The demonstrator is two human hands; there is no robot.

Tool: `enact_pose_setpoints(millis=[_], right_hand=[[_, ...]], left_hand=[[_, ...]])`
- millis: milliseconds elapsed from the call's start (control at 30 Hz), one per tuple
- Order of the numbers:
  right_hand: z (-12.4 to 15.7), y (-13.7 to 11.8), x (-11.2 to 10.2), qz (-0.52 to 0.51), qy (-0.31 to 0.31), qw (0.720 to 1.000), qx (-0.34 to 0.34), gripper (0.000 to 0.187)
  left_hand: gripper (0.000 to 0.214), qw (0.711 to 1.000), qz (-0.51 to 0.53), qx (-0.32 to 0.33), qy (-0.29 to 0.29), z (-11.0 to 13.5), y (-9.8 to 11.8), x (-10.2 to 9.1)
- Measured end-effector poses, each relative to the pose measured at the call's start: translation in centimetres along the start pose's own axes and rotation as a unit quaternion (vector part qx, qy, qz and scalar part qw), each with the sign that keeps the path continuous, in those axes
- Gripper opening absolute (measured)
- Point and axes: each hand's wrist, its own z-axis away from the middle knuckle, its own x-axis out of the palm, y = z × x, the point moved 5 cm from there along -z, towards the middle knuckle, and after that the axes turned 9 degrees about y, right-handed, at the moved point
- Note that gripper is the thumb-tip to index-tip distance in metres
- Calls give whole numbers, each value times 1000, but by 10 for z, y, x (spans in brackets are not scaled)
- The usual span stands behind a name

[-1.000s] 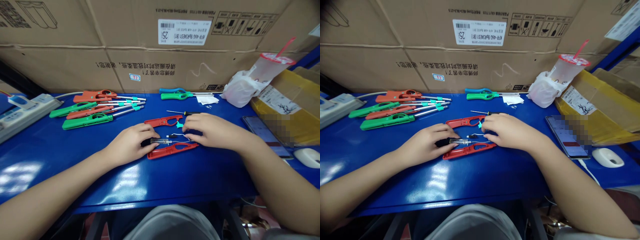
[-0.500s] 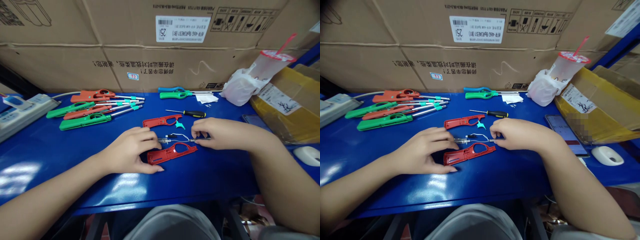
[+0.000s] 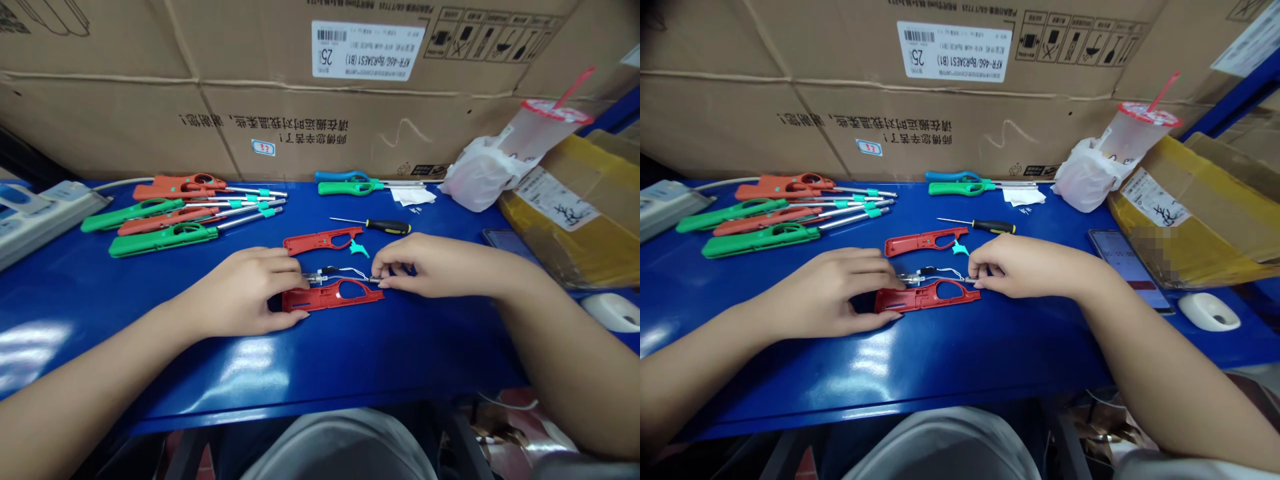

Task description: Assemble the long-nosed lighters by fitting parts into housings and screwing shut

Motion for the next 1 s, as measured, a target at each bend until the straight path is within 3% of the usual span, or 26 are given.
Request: enact_pose_setpoints(millis=[233, 433, 633, 1000], right_hand=[[1, 6, -1, -40, 58, 996, -51, 18], [1, 7, 1, -58, 37, 996, -53, 20], [4, -1, 1, -6, 53, 993, -101, 22], [2, -11, 7, 63, 50, 991, -106, 26]], left_hand=[[27, 1000, -10, 2, -8, -1, -5, 1], [26, 1000, -14, -11, 2, 1, -11, 3], [27, 1000, -6, -20, 8, 1, -13, 4], [27, 999, 9, -38, -5, -1, -15, 1]])
